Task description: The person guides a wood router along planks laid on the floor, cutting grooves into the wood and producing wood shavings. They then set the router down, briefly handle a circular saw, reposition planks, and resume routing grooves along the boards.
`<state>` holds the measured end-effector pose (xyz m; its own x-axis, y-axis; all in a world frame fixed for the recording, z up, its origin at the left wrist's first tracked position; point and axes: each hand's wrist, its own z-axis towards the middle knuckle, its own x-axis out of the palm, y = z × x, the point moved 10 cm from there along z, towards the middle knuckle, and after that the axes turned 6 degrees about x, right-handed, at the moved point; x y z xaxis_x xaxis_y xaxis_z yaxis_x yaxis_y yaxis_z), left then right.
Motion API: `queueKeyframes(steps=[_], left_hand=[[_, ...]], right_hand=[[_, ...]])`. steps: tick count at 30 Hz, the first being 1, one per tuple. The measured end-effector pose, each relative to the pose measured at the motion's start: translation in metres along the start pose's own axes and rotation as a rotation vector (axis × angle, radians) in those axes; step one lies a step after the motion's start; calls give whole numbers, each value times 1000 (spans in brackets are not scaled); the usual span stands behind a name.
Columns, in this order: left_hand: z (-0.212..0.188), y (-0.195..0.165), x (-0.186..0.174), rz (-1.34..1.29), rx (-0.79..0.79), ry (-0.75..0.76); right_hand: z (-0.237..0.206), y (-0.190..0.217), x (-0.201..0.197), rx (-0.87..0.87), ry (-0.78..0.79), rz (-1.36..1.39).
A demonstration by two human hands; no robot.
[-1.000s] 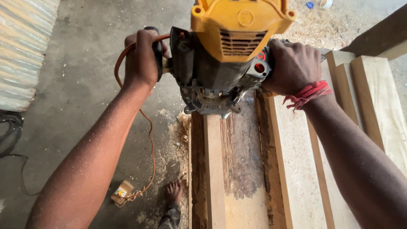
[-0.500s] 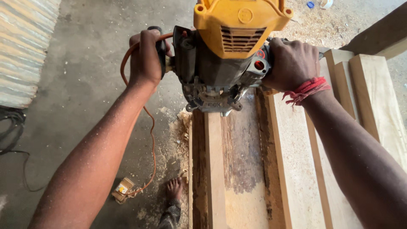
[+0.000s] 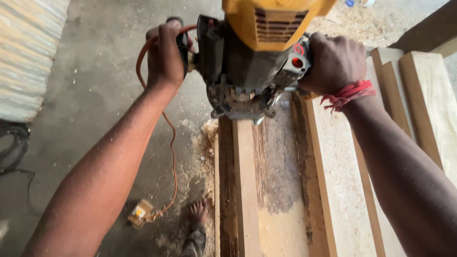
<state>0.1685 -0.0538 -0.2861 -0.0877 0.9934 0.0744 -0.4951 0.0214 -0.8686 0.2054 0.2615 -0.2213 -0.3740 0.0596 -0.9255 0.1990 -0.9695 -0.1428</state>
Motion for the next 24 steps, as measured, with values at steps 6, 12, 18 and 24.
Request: queueKeyframes(steps=[6,12,18,24], left_hand=[[-4,14,0,-19,-146,-14],[-6,6,-4,21,-62,-2],[-11,3,-10,-57,-75,-17],[-14,-5,-10,-8,-79,13]], right_hand=[[-5,3,-6,-65,-93,-88],[-4,0,7,3,12,-42],[-10,1,11,38,34,-33],[-15,7,0,5,-27,-78]])
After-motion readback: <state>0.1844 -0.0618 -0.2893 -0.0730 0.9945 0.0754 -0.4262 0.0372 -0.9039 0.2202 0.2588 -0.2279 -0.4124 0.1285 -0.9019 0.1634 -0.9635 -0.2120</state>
